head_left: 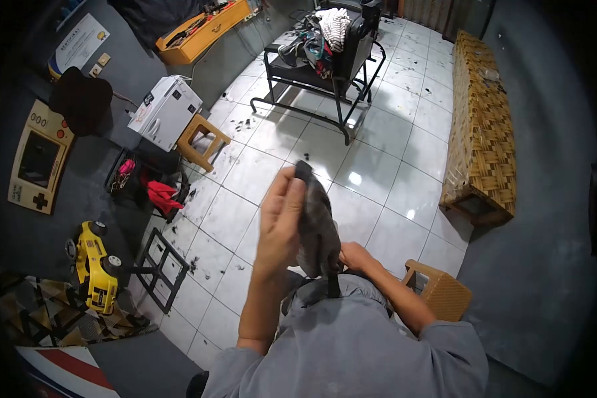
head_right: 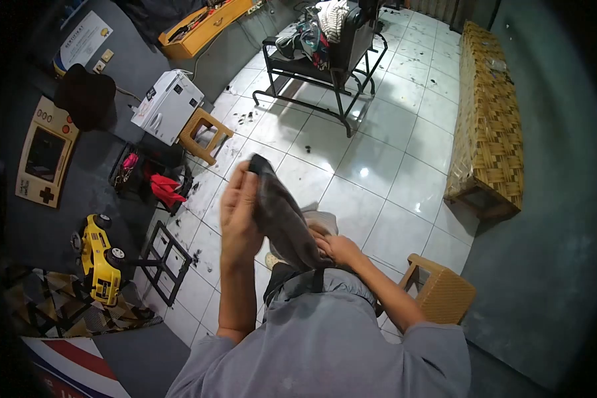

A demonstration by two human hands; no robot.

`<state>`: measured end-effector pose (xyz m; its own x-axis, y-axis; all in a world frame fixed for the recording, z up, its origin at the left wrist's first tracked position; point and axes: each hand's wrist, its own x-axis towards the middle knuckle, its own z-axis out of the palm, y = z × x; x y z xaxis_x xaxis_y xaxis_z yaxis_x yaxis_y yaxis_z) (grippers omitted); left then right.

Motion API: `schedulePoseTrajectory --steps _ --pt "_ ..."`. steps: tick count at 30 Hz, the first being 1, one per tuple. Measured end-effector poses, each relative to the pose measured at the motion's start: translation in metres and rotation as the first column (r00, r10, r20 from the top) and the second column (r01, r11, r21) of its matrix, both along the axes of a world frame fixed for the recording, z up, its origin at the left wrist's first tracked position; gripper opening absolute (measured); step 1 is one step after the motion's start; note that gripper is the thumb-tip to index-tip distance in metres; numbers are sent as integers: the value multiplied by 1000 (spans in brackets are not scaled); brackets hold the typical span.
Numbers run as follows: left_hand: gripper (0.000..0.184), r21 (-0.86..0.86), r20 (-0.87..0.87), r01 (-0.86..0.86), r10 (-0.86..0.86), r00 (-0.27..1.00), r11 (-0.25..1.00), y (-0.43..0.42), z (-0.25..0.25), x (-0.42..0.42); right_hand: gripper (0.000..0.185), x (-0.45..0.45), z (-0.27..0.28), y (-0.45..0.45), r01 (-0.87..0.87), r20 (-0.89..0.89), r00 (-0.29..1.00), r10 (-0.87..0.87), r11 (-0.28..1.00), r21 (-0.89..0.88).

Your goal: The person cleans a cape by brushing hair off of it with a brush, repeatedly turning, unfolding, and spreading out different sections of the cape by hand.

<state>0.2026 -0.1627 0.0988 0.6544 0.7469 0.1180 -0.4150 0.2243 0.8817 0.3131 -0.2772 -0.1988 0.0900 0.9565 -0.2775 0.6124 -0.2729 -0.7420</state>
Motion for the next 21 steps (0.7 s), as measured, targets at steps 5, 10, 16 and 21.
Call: schedulePoseTrajectory --steps 5,10,16,21 --pt "26 57 255 -93 75 964 994 5 7 -22 63 33 -118 -45 173 167 979 -116 907 -383" --pt "36 137 21 -195 194 981 971 4 -16 -23 50 37 15 0 597 -613 575 -542 790 -139" --pt "44 345 -185 -147 220 958 927 1 -32 -21 51 -3 141 26 465 -773 632 -48 822 330" --pt "42 82 -56 -223 228 972 971 -9 -16 -28 36 -14 65 28 77 -299 954 -5 970 228"
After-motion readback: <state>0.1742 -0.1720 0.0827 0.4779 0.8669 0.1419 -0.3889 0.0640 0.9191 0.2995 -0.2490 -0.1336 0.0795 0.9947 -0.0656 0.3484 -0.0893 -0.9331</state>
